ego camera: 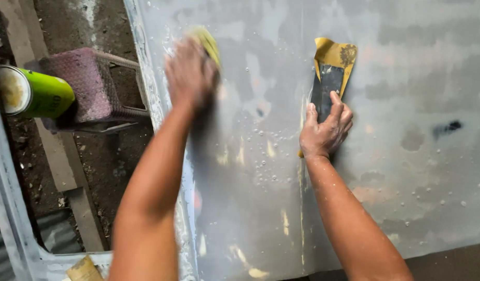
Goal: The person sands a large, flat, metallic car part using a sanding block and a yellow cloth. They repeatedly wipe the surface with the cloth and sand different sections of the panel, which is resting on a support structure.
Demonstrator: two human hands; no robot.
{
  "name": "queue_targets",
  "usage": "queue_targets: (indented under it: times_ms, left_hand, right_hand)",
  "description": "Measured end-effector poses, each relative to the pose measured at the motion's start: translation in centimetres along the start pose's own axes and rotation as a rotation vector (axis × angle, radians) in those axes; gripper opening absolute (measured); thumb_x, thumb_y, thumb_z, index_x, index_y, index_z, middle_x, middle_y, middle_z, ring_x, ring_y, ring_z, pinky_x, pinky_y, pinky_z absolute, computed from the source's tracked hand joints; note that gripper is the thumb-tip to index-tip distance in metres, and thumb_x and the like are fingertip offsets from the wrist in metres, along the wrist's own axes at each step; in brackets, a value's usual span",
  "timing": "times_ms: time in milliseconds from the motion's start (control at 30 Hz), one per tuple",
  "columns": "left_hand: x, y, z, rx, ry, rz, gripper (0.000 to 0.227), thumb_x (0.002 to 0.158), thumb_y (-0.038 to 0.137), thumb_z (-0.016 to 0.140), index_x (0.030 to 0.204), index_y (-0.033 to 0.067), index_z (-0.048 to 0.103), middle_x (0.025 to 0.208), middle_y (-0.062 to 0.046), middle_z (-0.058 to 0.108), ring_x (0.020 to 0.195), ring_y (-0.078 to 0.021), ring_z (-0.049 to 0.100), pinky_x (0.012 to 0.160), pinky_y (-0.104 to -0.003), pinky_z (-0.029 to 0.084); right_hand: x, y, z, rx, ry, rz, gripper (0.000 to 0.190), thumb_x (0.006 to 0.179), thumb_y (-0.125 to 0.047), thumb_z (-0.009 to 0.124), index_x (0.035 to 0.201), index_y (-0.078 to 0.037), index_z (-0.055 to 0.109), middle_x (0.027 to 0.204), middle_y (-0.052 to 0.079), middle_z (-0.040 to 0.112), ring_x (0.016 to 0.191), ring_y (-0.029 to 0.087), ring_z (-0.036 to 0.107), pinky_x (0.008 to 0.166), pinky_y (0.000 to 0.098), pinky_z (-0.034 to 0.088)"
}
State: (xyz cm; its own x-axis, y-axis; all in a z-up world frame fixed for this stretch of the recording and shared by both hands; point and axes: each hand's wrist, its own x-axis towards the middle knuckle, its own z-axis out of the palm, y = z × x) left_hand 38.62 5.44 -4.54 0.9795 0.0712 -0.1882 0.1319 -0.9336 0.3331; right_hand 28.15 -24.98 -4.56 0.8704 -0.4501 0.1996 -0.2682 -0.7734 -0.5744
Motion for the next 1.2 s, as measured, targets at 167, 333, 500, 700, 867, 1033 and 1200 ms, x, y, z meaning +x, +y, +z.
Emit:
queue_targets:
  times_ms: [167,333,500,700,867,1033,1200]
  left_hand:
    - [6.0,4.9,8.2,0.011,0.192,0.104,0.068,0.107,0.049,0.038,0.163,0.0113,0.028,0.170,-0.013,0.023,0.157,-0.0350,0.019,0.127,-0.055,0.012]
    - [-9.3,13.1,8.7,0.065,0.139,0.672,0.058,0.101,0.035,0.052,0.152,0.0070,0.051,0.158,-0.015,0.042,0.152,-0.0433,0.030,0.126,-0.060,0.021]
    - [-24.6,6.9,6.2,-0.137,-0.144,0.743,0.068,0.106,0.046,0.048,0.161,0.0060,0.041,0.166,-0.019,0.035,0.154,-0.0386,0.025,0.126,-0.057,0.011]
    - [-6.5,-2.7,-1.0,0.350,-0.243,0.118,0.073,0.109,0.051,0.030,0.165,0.0064,0.016,0.172,-0.014,0.014,0.156,-0.0326,0.014,0.122,-0.060,0.007]
    - [0.6,-3.9,1.8,0.021,0.014,-0.095,0.068,0.106,0.050,0.029,0.162,0.0140,0.015,0.172,-0.009,0.012,0.158,-0.0313,0.010,0.126,-0.052,0.007]
    - [-14.0,1.6,2.7,-0.076,-0.032,0.231,0.052,0.110,0.029,0.038,0.153,0.0008,0.041,0.156,-0.027,0.043,0.146,-0.0395,0.038,0.123,-0.056,0.024]
    - [-32.5,2.5,4.2,-0.197,-0.329,0.672,0.058,0.103,0.034,0.049,0.152,0.0051,0.037,0.159,-0.018,0.033,0.150,-0.0407,0.026,0.122,-0.057,0.011]
  right_hand:
    - [-0.2,0.6,0.3,-0.025,0.005,-0.016,0.057,0.092,-0.028,0.081,0.142,-0.017,0.057,0.133,0.014,0.054,0.127,0.039,0.048,0.108,0.0524,0.039]
    - [0.0,0.8,0.5,-0.016,0.008,-0.008,0.056,0.091,-0.029,0.081,0.141,-0.017,0.058,0.133,0.014,0.054,0.126,0.040,0.048,0.108,0.0519,0.039]
    - [-0.1,0.9,0.5,0.017,0.004,-0.015,0.056,0.090,-0.025,0.081,0.141,-0.017,0.058,0.134,0.015,0.054,0.127,0.040,0.048,0.110,0.0516,0.039]
    - [0.0,0.7,0.5,-0.004,0.010,-0.039,0.056,0.091,-0.025,0.080,0.142,-0.016,0.058,0.135,0.016,0.053,0.127,0.040,0.048,0.109,0.0520,0.039]
    - [0.0,1.8,0.8,-0.040,0.024,-0.089,0.055,0.092,-0.025,0.081,0.141,-0.015,0.058,0.134,0.017,0.053,0.128,0.041,0.048,0.109,0.0523,0.039]
    - [0.2,2.1,1.1,-0.050,0.040,-0.099,0.054,0.092,-0.025,0.082,0.140,-0.015,0.059,0.133,0.017,0.054,0.127,0.041,0.049,0.109,0.0524,0.039]
    - [0.2,2.5,1.3,-0.044,0.040,-0.109,0.054,0.093,-0.024,0.081,0.141,-0.014,0.058,0.133,0.018,0.054,0.127,0.041,0.048,0.109,0.0526,0.039]
